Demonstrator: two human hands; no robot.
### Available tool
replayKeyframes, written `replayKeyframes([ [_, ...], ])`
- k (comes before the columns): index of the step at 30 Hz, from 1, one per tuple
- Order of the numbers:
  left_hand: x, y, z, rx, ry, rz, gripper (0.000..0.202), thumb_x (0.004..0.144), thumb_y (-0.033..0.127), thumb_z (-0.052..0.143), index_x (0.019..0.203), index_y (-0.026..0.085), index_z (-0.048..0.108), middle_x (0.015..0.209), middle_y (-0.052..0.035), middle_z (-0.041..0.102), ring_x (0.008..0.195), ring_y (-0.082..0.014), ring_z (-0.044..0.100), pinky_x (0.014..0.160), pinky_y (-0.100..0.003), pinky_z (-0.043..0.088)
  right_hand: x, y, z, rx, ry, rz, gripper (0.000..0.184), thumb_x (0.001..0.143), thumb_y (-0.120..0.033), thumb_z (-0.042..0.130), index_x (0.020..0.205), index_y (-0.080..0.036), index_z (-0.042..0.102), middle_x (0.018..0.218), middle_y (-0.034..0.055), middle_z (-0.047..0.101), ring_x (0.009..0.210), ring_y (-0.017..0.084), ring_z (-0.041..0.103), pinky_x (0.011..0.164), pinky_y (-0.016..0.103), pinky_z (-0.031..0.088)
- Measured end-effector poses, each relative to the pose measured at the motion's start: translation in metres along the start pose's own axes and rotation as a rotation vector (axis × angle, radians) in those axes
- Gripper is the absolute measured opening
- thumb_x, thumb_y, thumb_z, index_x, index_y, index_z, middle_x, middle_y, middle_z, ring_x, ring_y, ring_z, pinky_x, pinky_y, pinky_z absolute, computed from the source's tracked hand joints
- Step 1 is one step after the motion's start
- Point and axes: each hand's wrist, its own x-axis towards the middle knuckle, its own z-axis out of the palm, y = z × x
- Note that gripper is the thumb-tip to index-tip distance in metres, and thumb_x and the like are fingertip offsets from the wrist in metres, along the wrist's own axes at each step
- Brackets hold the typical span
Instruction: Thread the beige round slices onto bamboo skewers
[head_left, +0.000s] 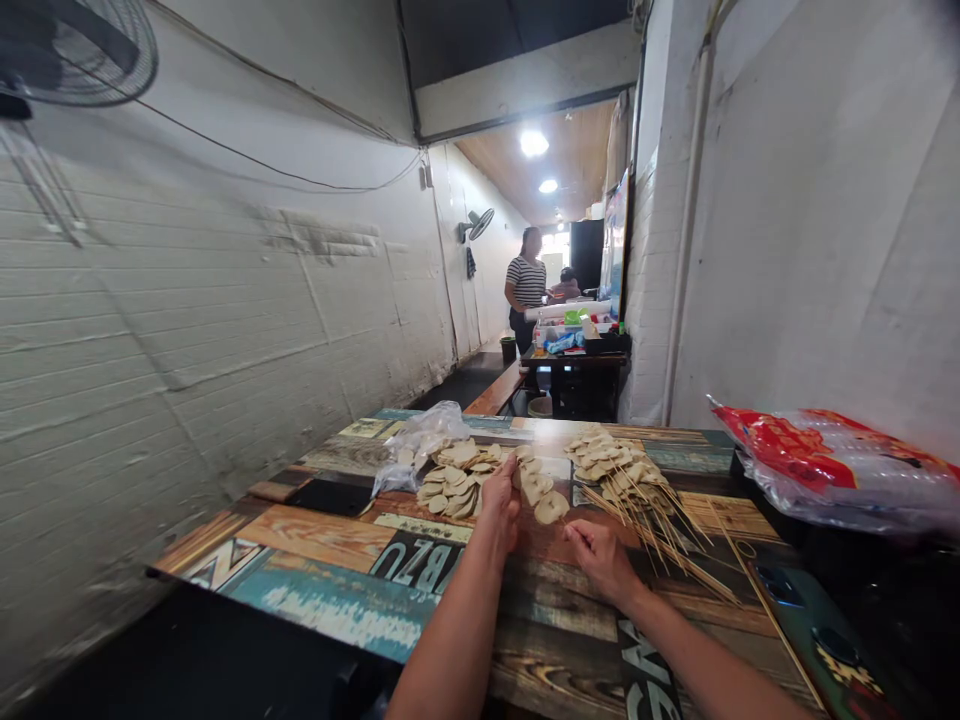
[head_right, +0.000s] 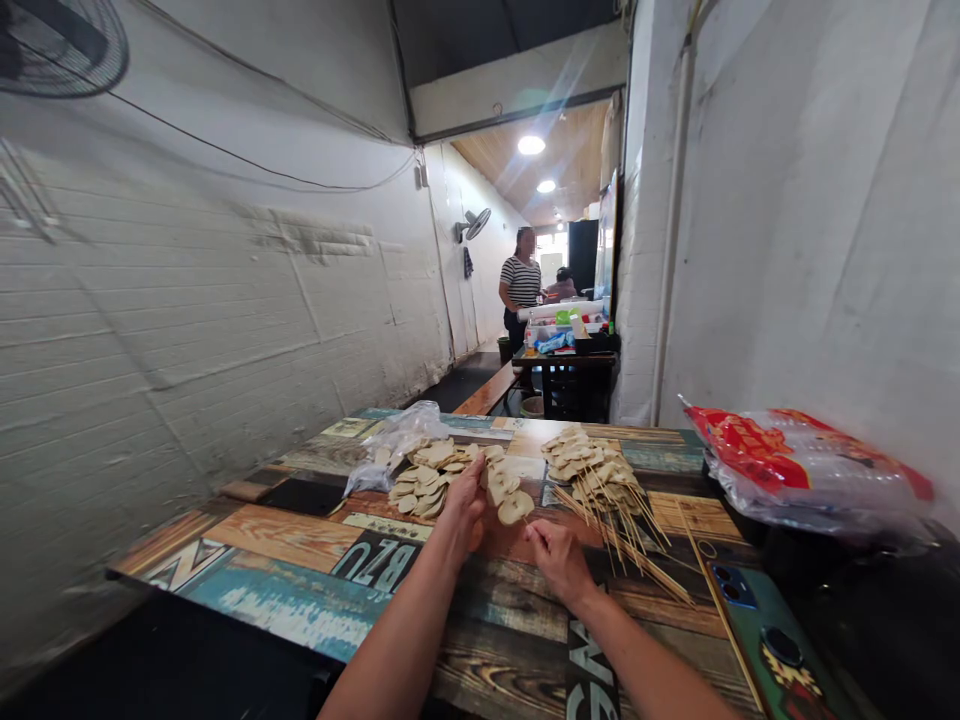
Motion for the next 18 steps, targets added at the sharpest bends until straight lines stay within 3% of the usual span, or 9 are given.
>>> replayKeyframes([
  [4,-0.0021,-0.0019,0.0007,0.038,0.037,0.108,0.012,0.077,0.019,0.075,0.084,0.013,0.068,0.076,-0.0046,0.072,0.066,-0.0144,0.069,0.074,-0.027,0.056,0.0009,0.0009,0.0003,0.006,0.011,-0.006,0.039,0.09,-0.037,0.038,0.07,-0.018,0.066,0.067,0.0043,0.069,0.065,0.017,0.061,0.063,0.026,0.043],
  [11,0.0007,0.003,0.0001,0.001,0.071,0.116,0.01,0.083,0.024,0.069,0.084,0.014,0.066,0.077,-0.0042,0.072,0.066,-0.0131,0.068,0.074,-0.026,0.055,0.0009,-0.0012,-0.0002,0.008,0.002,0.004,0.04,0.09,-0.04,0.038,0.07,-0.018,0.065,0.064,0.0039,0.067,0.062,0.018,0.06,0.06,0.027,0.043],
  [18,0.0044,0.0035,-0.0051,0.032,0.053,0.1,0.006,0.081,0.016,0.067,0.08,0.011,0.067,0.077,-0.0072,0.072,0.066,-0.014,0.067,0.074,-0.027,0.054,0.0009,0.0025,0.0014,0.013,-0.002,-0.011,0.041,0.089,-0.042,0.039,0.069,-0.018,0.065,0.063,0.004,0.066,0.061,0.018,0.059,0.059,0.027,0.042],
])
